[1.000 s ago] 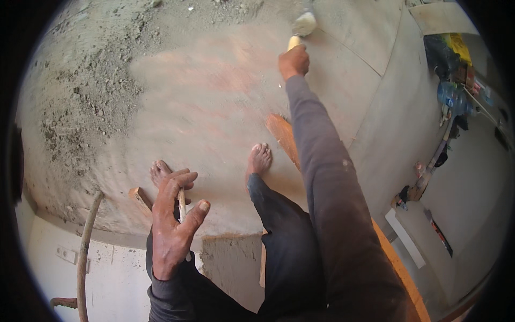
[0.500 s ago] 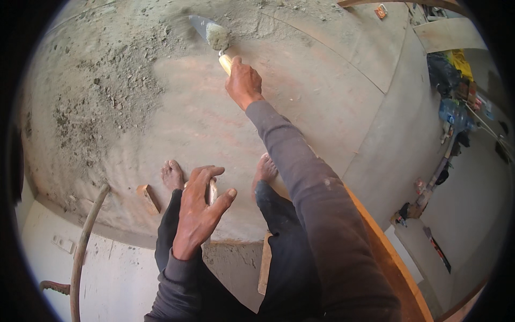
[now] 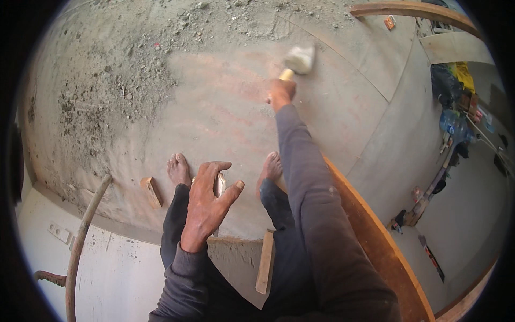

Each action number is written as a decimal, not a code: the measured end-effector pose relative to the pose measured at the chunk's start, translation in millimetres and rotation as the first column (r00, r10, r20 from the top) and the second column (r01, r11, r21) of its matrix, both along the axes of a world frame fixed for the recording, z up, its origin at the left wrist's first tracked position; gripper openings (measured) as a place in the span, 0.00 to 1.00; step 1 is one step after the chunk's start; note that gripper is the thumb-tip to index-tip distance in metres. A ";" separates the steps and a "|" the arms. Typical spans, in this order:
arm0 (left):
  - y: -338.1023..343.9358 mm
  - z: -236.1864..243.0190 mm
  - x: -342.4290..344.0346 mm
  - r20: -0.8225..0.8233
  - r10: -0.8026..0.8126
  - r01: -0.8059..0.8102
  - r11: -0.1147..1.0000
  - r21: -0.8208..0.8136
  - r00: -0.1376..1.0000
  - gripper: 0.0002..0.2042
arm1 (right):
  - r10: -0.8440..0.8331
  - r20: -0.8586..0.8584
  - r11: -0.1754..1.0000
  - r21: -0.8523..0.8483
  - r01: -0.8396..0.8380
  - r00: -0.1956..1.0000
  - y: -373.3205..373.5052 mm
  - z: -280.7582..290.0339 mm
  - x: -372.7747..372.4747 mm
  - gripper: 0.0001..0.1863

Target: The person applies wet plaster to the corner of a wall and ceiling using a metal trowel while holding a wooden hawk, smoothing the material across the surface while standing on a scaffold.

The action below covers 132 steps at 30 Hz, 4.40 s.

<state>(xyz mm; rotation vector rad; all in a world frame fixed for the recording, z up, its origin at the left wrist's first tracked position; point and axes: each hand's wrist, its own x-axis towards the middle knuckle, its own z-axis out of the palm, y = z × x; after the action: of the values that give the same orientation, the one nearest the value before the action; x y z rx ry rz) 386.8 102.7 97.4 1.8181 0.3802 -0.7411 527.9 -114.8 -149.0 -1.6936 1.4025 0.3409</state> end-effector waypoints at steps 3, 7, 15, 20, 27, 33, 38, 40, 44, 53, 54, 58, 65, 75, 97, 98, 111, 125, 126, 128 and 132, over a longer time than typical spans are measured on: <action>3.0 -2.7 -2.9 -0.006 -0.027 0.027 0.999 0.031 1.000 0.22 | 0.350 0.083 0.918 0.168 -0.360 0.933 53.4 20.7 9.2 0.12; 9.2 -0.8 -2.5 -0.037 -0.017 0.019 0.998 0.064 0.999 0.22 | 0.611 0.164 0.758 0.159 -0.632 0.774 91.3 62.4 20.9 0.14; 9.8 -3.6 -3.2 0.000 0.001 0.000 0.998 0.057 1.000 0.22 | -0.200 0.130 0.980 0.030 0.197 0.971 -28.7 15.2 -13.8 0.09; 8.2 -4.2 -3.4 -0.002 -0.002 0.002 0.999 0.046 1.000 0.21 | -0.193 0.077 0.967 0.182 0.176 0.978 -58.8 9.9 14.3 0.06; 8.7 -2.9 2.2 -0.077 -0.020 0.025 0.998 0.058 0.997 0.21 | 0.214 0.031 0.942 0.258 -0.215 0.976 -16.4 46.8 11.0 0.10; 2.6 -8.3 0.0 -0.065 -0.045 0.049 0.997 0.053 0.997 0.21 | 0.335 0.061 0.941 0.015 -0.337 0.940 -20.9 49.6 -19.0 0.12; 6.3 -5.7 2.9 -0.015 -0.043 0.044 0.998 0.055 0.999 0.21 | 0.414 -0.129 0.863 -0.259 -0.433 0.901 -22.6 1.6 -15.4 0.17; 7.9 -6.8 3.0 -0.026 -0.036 0.038 0.997 0.065 0.999 0.21 | 0.438 -0.125 0.871 -0.187 -0.455 0.890 14.9 -10.4 -17.9 0.18; 14.8 -10.8 -3.3 -0.101 -0.008 0.013 0.998 0.055 0.995 0.23 | 0.648 -0.085 0.762 0.063 -0.645 0.757 81.8 30.3 -7.5 0.17; 22.2 -9.0 0.6 -0.066 0.031 -0.029 0.999 0.046 0.997 0.22 | 0.410 0.051 0.881 -0.280 -0.381 0.911 -20.7 11.7 41.7 0.15; 22.3 -7.8 0.9 -0.066 0.034 -0.031 0.998 0.046 0.997 0.22 | 0.383 0.040 0.894 -0.268 -0.359 0.923 -34.2 12.1 49.6 0.15; 18.4 -2.9 5.3 -0.073 0.032 -0.029 0.999 0.034 0.997 0.22 | 0.434 0.039 0.892 -0.161 -0.423 0.900 -51.1 6.1 72.7 0.16; 17.0 -6.0 3.3 -0.129 0.011 -0.005 0.999 0.050 0.992 0.23 | 0.798 0.092 0.603 -0.135 -0.786 0.596 39.8 13.3 55.0 0.18; 18.8 -5.2 3.9 -0.111 0.049 -0.043 0.998 0.050 0.993 0.23 | 0.592 0.009 0.777 -0.274 -0.567 0.806 17.3 15.4 78.6 0.17; 23.9 -4.3 6.5 -0.119 0.037 -0.034 0.999 0.024 0.992 0.24 | 0.534 -0.026 0.791 -0.337 -0.511 0.845 40.5 -15.8 24.1 0.16; 19.4 -6.4 6.8 -0.106 0.039 -0.039 0.999 0.004 0.994 0.24 | 0.506 -0.022 0.808 -0.339 -0.482 0.862 40.9 -23.1 23.0 0.15; 33.8 -6.1 1.4 -0.123 0.071 -0.069 0.997 0.017 0.990 0.24 | 0.136 0.104 0.973 0.175 -0.153 0.985 90.1 30.3 19.7 0.09; 51.3 -2.7 0.1 -0.134 0.077 -0.073 0.997 0.039 0.988 0.25 | 0.744 0.214 0.659 -0.076 -0.749 0.633 171.3 45.3 46.3 0.16; 41.4 -6.5 3.7 -0.135 0.084 -0.086 0.996 -0.007 0.987 0.25 | 0.738 0.250 0.674 -0.230 -0.702 0.627 134.9 25.7 38.9 0.17; 45.5 -9.1 -1.1 -0.118 0.095 -0.094 0.995 0.017 0.988 0.25 | 0.719 0.047 0.668 -0.320 -0.671 0.693 114.1 28.5 12.8 0.18; 53.6 -5.8 -2.7 -0.142 0.100 -0.098 0.995 0.021 0.985 0.24 | 0.500 -0.035 0.850 -0.174 -0.498 0.866 95.9 3.4 -20.2 0.16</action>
<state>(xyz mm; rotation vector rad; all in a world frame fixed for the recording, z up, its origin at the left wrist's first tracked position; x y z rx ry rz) 384.1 156.3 91.7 1.7505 0.5667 -0.8030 507.8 -18.9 -145.6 -2.2027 0.9832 0.5032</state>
